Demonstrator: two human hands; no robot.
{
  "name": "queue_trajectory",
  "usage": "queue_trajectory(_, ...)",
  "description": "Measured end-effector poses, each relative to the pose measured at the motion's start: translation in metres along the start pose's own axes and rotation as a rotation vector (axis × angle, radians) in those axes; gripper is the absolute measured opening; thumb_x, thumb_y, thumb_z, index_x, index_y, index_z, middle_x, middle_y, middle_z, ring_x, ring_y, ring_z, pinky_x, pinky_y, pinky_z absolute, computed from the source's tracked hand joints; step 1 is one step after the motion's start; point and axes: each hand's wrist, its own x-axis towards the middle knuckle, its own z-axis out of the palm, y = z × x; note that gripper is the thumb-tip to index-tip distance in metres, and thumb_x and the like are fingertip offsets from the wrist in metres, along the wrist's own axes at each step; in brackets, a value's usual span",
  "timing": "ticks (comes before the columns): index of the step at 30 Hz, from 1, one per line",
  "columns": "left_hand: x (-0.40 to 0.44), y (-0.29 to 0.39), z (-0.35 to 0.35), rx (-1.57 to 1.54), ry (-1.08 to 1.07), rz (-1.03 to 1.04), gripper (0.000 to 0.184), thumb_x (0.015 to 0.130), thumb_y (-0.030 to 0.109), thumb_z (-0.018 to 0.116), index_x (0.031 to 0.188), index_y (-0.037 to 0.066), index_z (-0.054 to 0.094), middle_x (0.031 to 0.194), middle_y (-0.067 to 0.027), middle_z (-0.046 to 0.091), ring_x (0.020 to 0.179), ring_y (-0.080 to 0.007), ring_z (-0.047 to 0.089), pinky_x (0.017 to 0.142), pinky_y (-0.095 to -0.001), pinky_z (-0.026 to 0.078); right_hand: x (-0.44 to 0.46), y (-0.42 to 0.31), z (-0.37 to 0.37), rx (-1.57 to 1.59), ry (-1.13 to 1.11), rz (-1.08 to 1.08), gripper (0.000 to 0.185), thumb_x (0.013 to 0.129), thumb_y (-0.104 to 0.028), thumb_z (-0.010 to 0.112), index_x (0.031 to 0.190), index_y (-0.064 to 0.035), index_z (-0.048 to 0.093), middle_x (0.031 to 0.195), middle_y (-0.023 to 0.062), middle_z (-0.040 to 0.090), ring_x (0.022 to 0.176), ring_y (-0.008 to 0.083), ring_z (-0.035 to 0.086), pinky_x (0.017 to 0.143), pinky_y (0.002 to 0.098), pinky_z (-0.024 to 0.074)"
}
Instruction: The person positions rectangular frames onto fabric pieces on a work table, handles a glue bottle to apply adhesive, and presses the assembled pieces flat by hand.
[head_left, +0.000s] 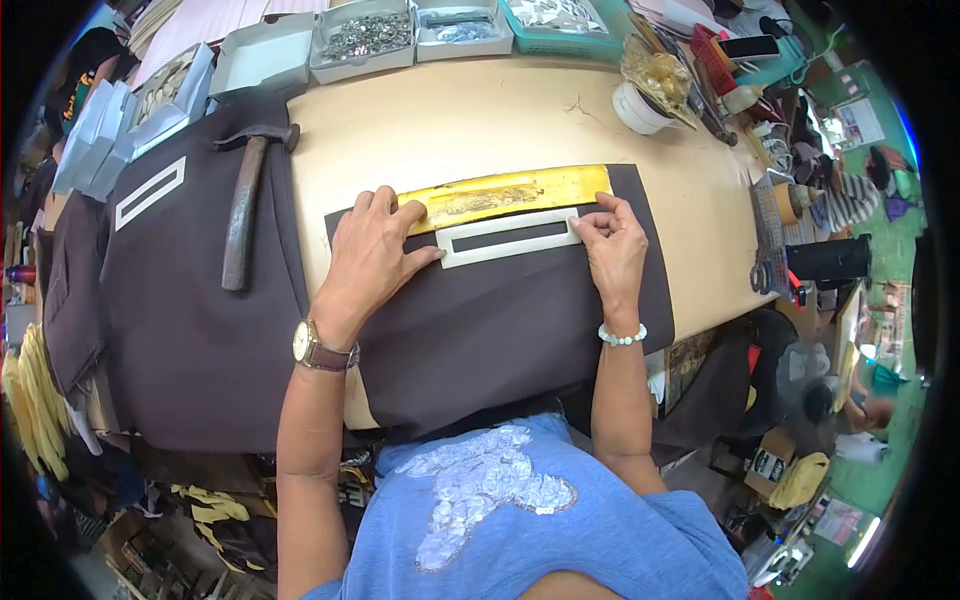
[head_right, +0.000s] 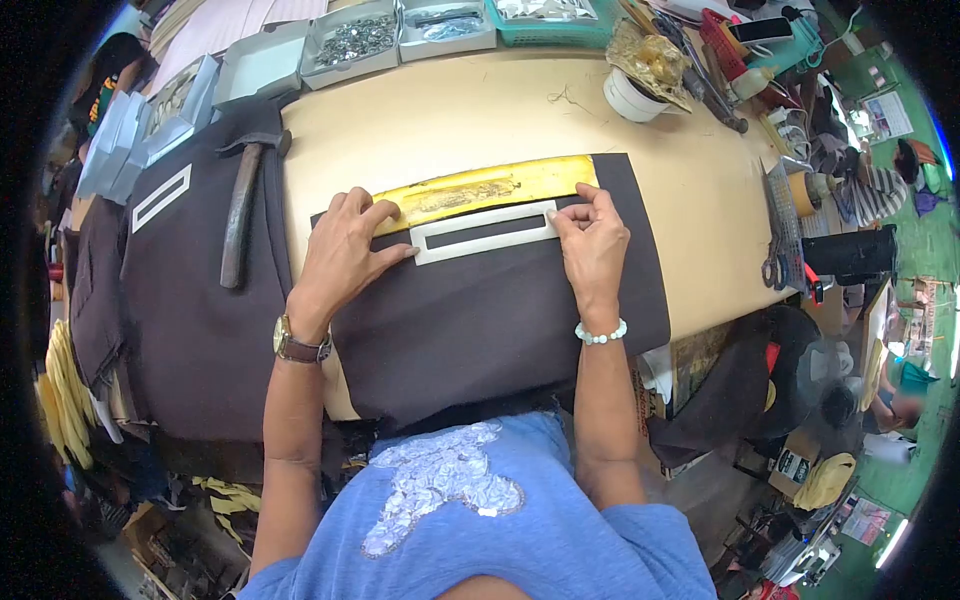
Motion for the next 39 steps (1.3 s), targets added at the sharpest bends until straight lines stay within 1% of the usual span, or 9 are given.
queue_trajectory(17,-0.002,-0.001,-0.001,-0.029,0.021,0.022,0.038,0.070,0.030,0.074,0.099,0.009,0.061,0.093,-0.0092,0.052,0.090,-0.0256,0.050,0.079,-0.0372,0.045,0.002,0.004,0.004,-0.023,0.050,-0.020,0.041,0.072,-0.003,0.072,0.109,0.0070,0.056,0.071,0.0075,0.066,0.064,0.0101,0.059,0.061,0.0238,0.0472)
queue_trajectory(20,-0.001,0.000,0.000,-0.025,0.017,0.014,0.038,0.070,0.030,0.074,0.099,0.009,0.061,0.094,-0.0090,0.052,0.091,-0.0257,0.050,0.080,-0.0374,0.044,0.002,0.005,0.005,-0.037,0.073,-0.036,0.036,0.073,-0.004,0.070,0.105,0.0037,0.059,0.070,0.0081,0.066,0.060,0.0148,0.060,0.060,0.0260,0.0479)
queue_trajectory(23,-0.003,0.001,0.004,0.009,0.063,0.059,0.033,0.072,0.026,0.072,0.099,0.009,0.062,0.096,-0.0093,0.053,0.094,-0.0260,0.051,0.083,-0.0391,0.042,0.001,0.016,0.006,-0.291,0.004,-0.217,0.022,0.075,-0.008,0.068,0.096,-0.0018,0.062,0.075,0.0074,0.064,0.064,0.0217,0.060,0.062,0.0316,0.0481)
queue_trajectory(26,-0.009,0.007,0.011,0.077,0.149,0.244,0.025,0.075,0.017,0.066,0.099,0.009,0.063,0.102,-0.0098,0.055,0.101,-0.0262,0.051,0.088,-0.0421,0.040,-0.006,0.011,0.011,-0.723,0.097,-0.582,0.009,0.080,-0.011,0.063,0.086,-0.0057,0.063,0.081,0.0071,0.059,0.073,0.0264,0.057,0.065,0.0365,0.0462)
queue_trajectory(30,-0.029,0.017,0.030,0.205,0.162,0.336,0.028,0.075,0.006,0.058,0.102,0.010,0.064,0.111,-0.0091,0.056,0.110,-0.0261,0.049,0.096,-0.0462,0.036,-0.008,0.005,0.005,-0.741,0.047,-0.577,0.009,0.082,-0.012,0.057,0.083,-0.0053,0.062,0.081,0.0085,0.055,0.081,0.0257,0.056,0.070,0.0378,0.0438)
queue_trajectory(32,-0.043,0.016,0.036,0.170,0.148,0.284,0.039,0.074,0.001,0.054,0.112,0.009,0.061,0.123,-0.0094,0.053,0.120,-0.0291,0.044,0.100,-0.0490,0.032,-0.013,-0.004,0.012,-0.789,0.055,-0.703,0.011,0.079,-0.009,0.053,0.083,-0.0029,0.062,0.084,0.0106,0.057,0.083,0.0270,0.056,0.072,0.0393,0.0439)
queue_trajectory(35,-0.046,0.009,0.041,0.154,0.158,0.278,0.045,0.076,0.000,0.052,0.120,0.008,0.057,0.134,-0.0107,0.047,0.129,-0.0315,0.036,0.101,-0.0498,0.031,-0.050,-0.019,0.061,-0.384,-0.106,-0.837,0.031,0.078,-0.007,0.048,0.106,0.0019,0.058,0.104,0.0188,0.060,0.101,0.0332,0.056,0.093,0.0422,0.0407)
queue_trajectory(36,-0.044,0.009,0.042,0.157,0.151,0.290,0.044,0.077,0.001,0.052,0.120,0.009,0.058,0.133,-0.0103,0.048,0.127,-0.0315,0.039,0.100,-0.0501,0.031,-0.065,-0.031,0.070,-0.360,-0.312,-0.769,0.040,0.079,-0.006,0.048,0.118,0.0035,0.051,0.110,0.0201,0.059,0.107,0.0336,0.054,0.097,0.0441,0.0383)
queue_trajectory(39,-0.044,0.008,0.036,0.172,0.132,0.297,0.046,0.077,0.002,0.053,0.122,0.010,0.057,0.132,-0.0083,0.049,0.124,-0.0308,0.041,0.101,-0.0513,0.031,-0.074,-0.012,0.090,-0.426,-0.182,-0.813,0.046,0.083,-0.006,0.046,0.127,0.0047,0.043,0.118,0.0202,0.056,0.114,0.0312,0.052,0.099,0.0473,0.0364)
